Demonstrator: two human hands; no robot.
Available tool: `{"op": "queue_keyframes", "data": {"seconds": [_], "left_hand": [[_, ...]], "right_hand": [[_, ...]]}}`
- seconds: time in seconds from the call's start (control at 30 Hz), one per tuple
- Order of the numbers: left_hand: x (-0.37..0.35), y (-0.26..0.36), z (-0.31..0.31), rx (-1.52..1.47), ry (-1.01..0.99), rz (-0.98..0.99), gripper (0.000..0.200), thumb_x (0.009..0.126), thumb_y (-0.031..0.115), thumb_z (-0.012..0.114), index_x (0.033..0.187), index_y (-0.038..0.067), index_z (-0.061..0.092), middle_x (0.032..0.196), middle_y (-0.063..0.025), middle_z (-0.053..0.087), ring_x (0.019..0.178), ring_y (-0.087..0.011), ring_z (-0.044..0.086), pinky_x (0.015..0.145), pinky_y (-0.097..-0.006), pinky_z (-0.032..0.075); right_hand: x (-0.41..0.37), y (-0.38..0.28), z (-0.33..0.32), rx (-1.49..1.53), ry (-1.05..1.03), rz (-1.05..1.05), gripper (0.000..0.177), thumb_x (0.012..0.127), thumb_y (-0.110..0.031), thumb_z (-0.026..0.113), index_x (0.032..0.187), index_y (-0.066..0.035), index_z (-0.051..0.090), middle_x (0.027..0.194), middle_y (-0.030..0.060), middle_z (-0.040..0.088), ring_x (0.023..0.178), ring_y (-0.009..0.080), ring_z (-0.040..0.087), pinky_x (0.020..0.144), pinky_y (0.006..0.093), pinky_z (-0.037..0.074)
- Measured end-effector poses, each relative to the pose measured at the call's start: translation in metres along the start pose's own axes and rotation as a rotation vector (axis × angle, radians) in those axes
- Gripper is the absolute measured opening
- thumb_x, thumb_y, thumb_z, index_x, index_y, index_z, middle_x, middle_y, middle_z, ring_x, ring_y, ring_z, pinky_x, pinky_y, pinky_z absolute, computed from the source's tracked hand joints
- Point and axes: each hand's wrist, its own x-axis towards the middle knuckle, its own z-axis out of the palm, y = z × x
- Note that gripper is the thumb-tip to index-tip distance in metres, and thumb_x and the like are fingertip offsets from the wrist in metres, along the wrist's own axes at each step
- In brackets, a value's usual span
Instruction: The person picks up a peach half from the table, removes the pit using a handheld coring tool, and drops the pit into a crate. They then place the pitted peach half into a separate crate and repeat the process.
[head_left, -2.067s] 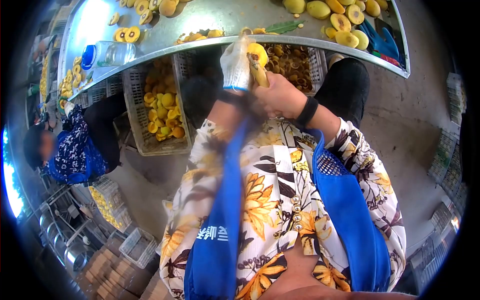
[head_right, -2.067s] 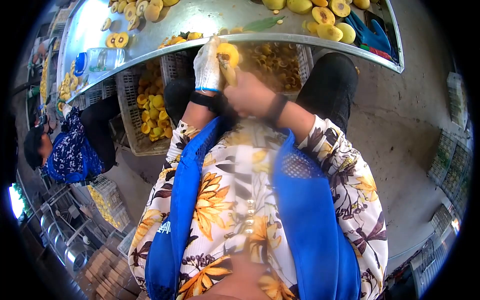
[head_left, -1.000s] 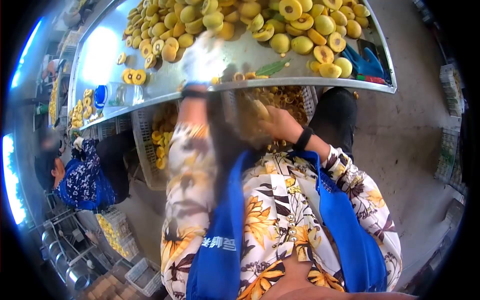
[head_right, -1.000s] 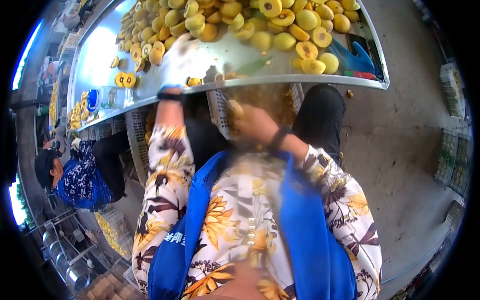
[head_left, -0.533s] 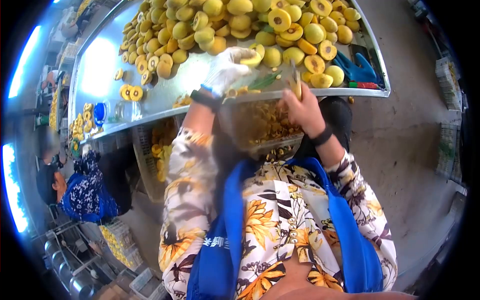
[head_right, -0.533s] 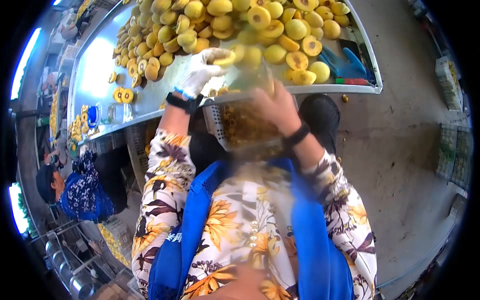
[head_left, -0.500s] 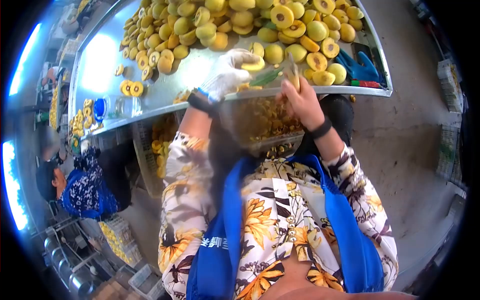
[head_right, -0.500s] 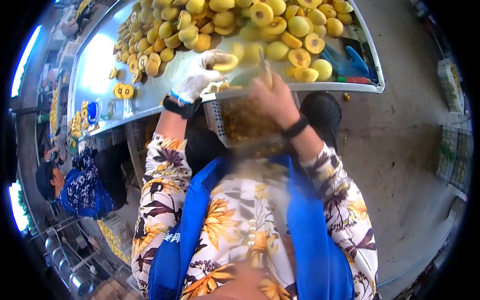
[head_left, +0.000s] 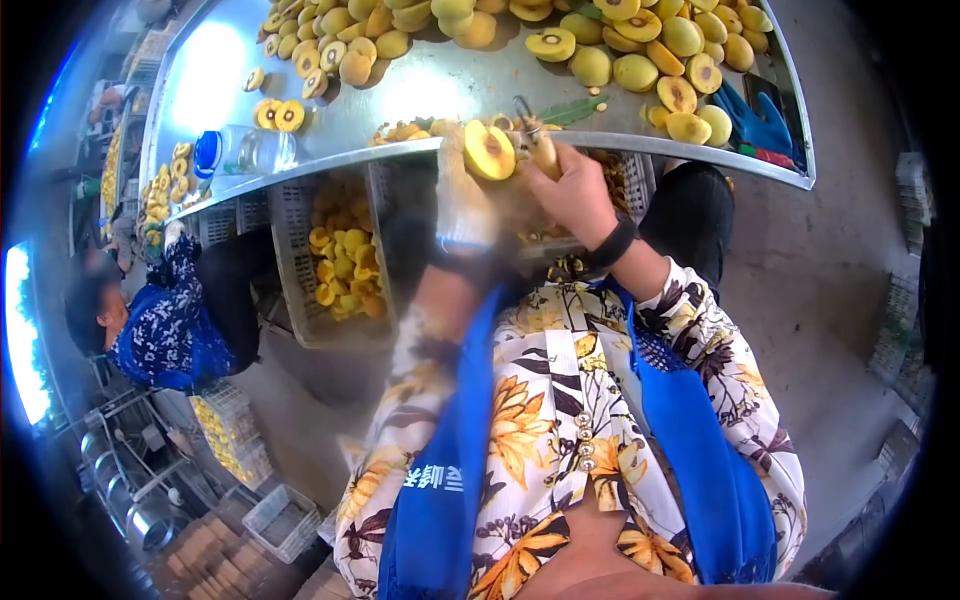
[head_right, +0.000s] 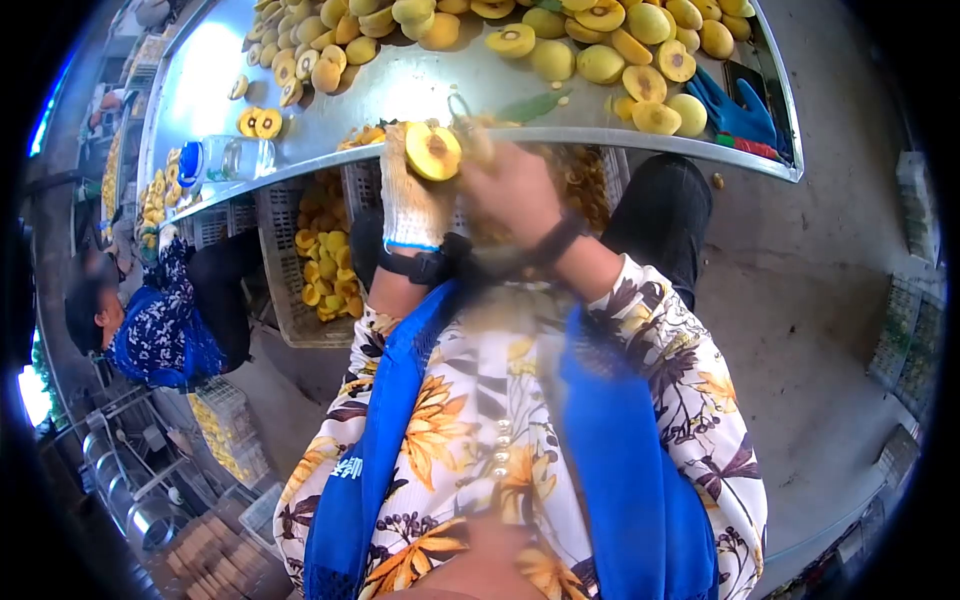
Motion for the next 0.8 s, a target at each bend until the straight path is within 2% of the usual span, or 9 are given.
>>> {"op": "queue_keyframes", "data": {"seconds": [0.07, 0.1, 0.17, 0.23, 0.33, 0.43, 0.5, 0.67, 0.8], "left_hand": [[0.007, 0.012, -0.021, 0.107, -0.225, -0.103, 0.045, 0.092, 0.046, 0.044, 0.108, 0.006, 0.055, 0.101, -0.0068, 0.059, 0.093, -0.0179, 0.056, 0.077, -0.0293, 0.047], [0.007, 0.006, -0.032, 0.164, -0.164, -0.099, 0.045, 0.091, 0.046, 0.044, 0.108, 0.006, 0.055, 0.099, -0.0092, 0.059, 0.088, -0.022, 0.057, 0.074, -0.0329, 0.048], [0.002, -0.001, -0.02, 0.28, -0.046, -0.092, 0.045, 0.09, 0.045, 0.045, 0.109, 0.005, 0.054, 0.095, -0.0139, 0.06, 0.079, -0.0301, 0.058, 0.066, -0.0402, 0.05], [0.013, -0.018, -0.032, 0.885, -0.156, 0.342, 0.036, 0.087, 0.033, 0.053, 0.108, 0.005, 0.053, 0.095, -0.015, 0.059, 0.081, -0.0315, 0.057, 0.071, -0.0394, 0.048], [0.014, -0.025, -0.045, 1.013, -0.218, 0.412, 0.041, 0.093, 0.039, 0.046, 0.111, 0.003, 0.055, 0.102, -0.0059, 0.059, 0.092, -0.0153, 0.056, 0.076, -0.0263, 0.046], [0.014, -0.028, -0.048, 0.69, -0.152, 0.273, 0.037, 0.09, 0.037, 0.049, 0.107, 0.004, 0.055, 0.098, -0.008, 0.06, 0.089, -0.0186, 0.057, 0.076, -0.0294, 0.047], [0.013, -0.026, -0.043, 0.065, 0.022, -0.037, 0.033, 0.087, 0.033, 0.053, 0.102, 0.003, 0.055, 0.093, -0.011, 0.06, 0.086, -0.0244, 0.058, 0.076, -0.0351, 0.048], [0.007, -0.01, -0.034, 0.121, -0.071, 0.022, 0.041, 0.091, 0.046, 0.045, 0.098, 0.007, 0.055, 0.089, -0.0067, 0.059, 0.077, -0.0183, 0.058, 0.063, -0.0286, 0.048], [0.001, -0.014, -0.019, 0.152, 0.039, 0.13, 0.041, 0.091, 0.047, 0.044, 0.097, 0.008, 0.055, 0.087, -0.0079, 0.059, 0.072, -0.017, 0.057, 0.057, -0.0267, 0.047]], "right_hand": [[0.004, 0.002, -0.003, 0.023, 0.063, -0.063, 0.029, 0.08, -0.016, 0.067, 0.104, -0.001, 0.06, 0.078, 0.009, 0.065, 0.07, 0.0111, 0.058, 0.067, 0.027, 0.049], [0.007, 0.007, -0.004, 0.05, 0.09, -0.169, 0.035, 0.078, -0.03, 0.062, 0.103, -0.005, 0.06, 0.092, 0.0217, 0.063, 0.086, 0.0357, 0.061, 0.074, 0.0414, 0.048], [0.016, 0.014, -0.003, 0.116, 0.038, -0.239, 0.034, 0.078, -0.028, 0.063, 0.103, -0.006, 0.06, 0.091, 0.0204, 0.063, 0.084, 0.0359, 0.061, 0.073, 0.0411, 0.048], [0.014, 0.018, -0.004, 0.123, 0.009, -0.258, 0.032, 0.078, -0.026, 0.063, 0.102, -0.006, 0.06, 0.09, 0.0193, 0.063, 0.082, 0.0357, 0.061, 0.072, 0.0404, 0.049], [0.009, 0.013, -0.006, 0.041, -0.005, -0.216, 0.029, 0.078, -0.025, 0.064, 0.1, -0.006, 0.061, 0.085, 0.0178, 0.063, 0.078, 0.0346, 0.061, 0.07, 0.0388, 0.049], [0.007, 0.019, -0.005, -0.011, -0.057, -0.278, 0.028, 0.081, -0.014, 0.066, 0.104, 0.001, 0.058, 0.075, 0.0068, 0.064, 0.067, 0.0101, 0.058, 0.064, 0.0265, 0.049], [-0.001, 0.016, -0.006, -0.078, -0.19, -0.317, 0.027, 0.08, -0.017, 0.067, 0.099, 0.001, 0.059, 0.071, 0.0078, 0.063, 0.063, 0.0111, 0.058, 0.061, 0.0275, 0.048], [-0.018, 0.019, 0.003, -0.067, -0.168, -0.187, 0.03, 0.079, -0.025, 0.069, 0.09, 0.001, 0.059, 0.065, 0.0123, 0.06, 0.056, 0.017, 0.058, 0.055, 0.0308, 0.047], [-0.021, 0.027, 0.002, -0.147, -0.207, -0.12, 0.033, 0.079, -0.03, 0.064, 0.088, 0.001, 0.057, 0.078, 0.023, 0.062, 0.073, 0.0382, 0.061, 0.066, 0.0424, 0.048]]}}
